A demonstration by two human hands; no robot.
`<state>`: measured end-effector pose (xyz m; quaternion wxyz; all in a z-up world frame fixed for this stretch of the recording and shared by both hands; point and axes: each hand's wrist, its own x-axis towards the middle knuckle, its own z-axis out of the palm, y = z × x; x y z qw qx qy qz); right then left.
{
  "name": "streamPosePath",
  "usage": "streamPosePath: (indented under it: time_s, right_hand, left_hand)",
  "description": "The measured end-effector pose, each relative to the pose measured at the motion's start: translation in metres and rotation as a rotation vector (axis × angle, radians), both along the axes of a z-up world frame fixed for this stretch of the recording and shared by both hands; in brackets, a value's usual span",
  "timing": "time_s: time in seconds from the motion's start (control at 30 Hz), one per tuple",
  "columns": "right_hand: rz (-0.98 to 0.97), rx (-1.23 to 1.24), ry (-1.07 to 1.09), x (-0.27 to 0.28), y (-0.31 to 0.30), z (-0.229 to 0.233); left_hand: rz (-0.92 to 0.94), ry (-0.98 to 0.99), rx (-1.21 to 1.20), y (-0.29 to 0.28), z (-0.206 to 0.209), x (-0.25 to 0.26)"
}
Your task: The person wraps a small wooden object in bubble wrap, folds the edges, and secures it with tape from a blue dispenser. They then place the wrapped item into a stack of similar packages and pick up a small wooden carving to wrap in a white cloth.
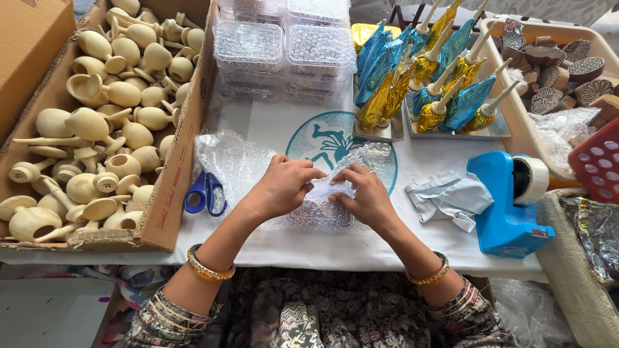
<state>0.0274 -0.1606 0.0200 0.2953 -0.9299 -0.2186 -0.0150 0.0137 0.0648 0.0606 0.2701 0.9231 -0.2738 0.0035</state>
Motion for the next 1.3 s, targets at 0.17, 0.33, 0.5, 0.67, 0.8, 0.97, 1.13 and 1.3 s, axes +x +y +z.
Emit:
streamPosePath:
  time_s: [0.17, 0.33, 0.5, 0.67, 0.8, 0.97, 1.13, 1.3]
  right_hand:
    - [-0.043, -0.026, -0.102, -0.006, 0.004, 0.009]
    - [-0.056, -0.066, -0.549, -0.015, 0.002, -0.003]
    - [0.098, 0.012, -0.337, -0.016, -0.006, -0.014]
    - [-0.093, -0.172, -0.376, -0.02, -0.008, -0.021]
    - [-0.093, -0.17, -0.706, -0.033, 0.001, 0.007]
    - [0.049, -0.255, -0.789, -0.031, -0.011, -0.007]
    - [0.187, -0.156, -0.729, -0.05, -0.022, -0.01]
    - [0.191, -0.134, -0.651, -0.069, -0.025, 0.005]
  left_hand:
    - [0.003, -0.061, -0.009, 0.0, -0.004, 0.0]
    - [0.019, -0.04, -0.02, 0.001, -0.003, 0.0]
    - [-0.007, -0.145, -0.068, 0.0, -0.006, -0.01]
    - [-0.014, -0.388, 0.2, -0.004, -0.032, -0.038]
    - [-0.011, -0.412, 0.177, 0.001, -0.027, -0.059]
    - [-0.004, -0.448, 0.157, 0.003, -0.032, -0.064]
    - [0.002, -0.556, 0.103, 0.003, -0.046, -0.066]
    - [-0.001, -0.589, 0.015, 0.004, -0.05, -0.069]
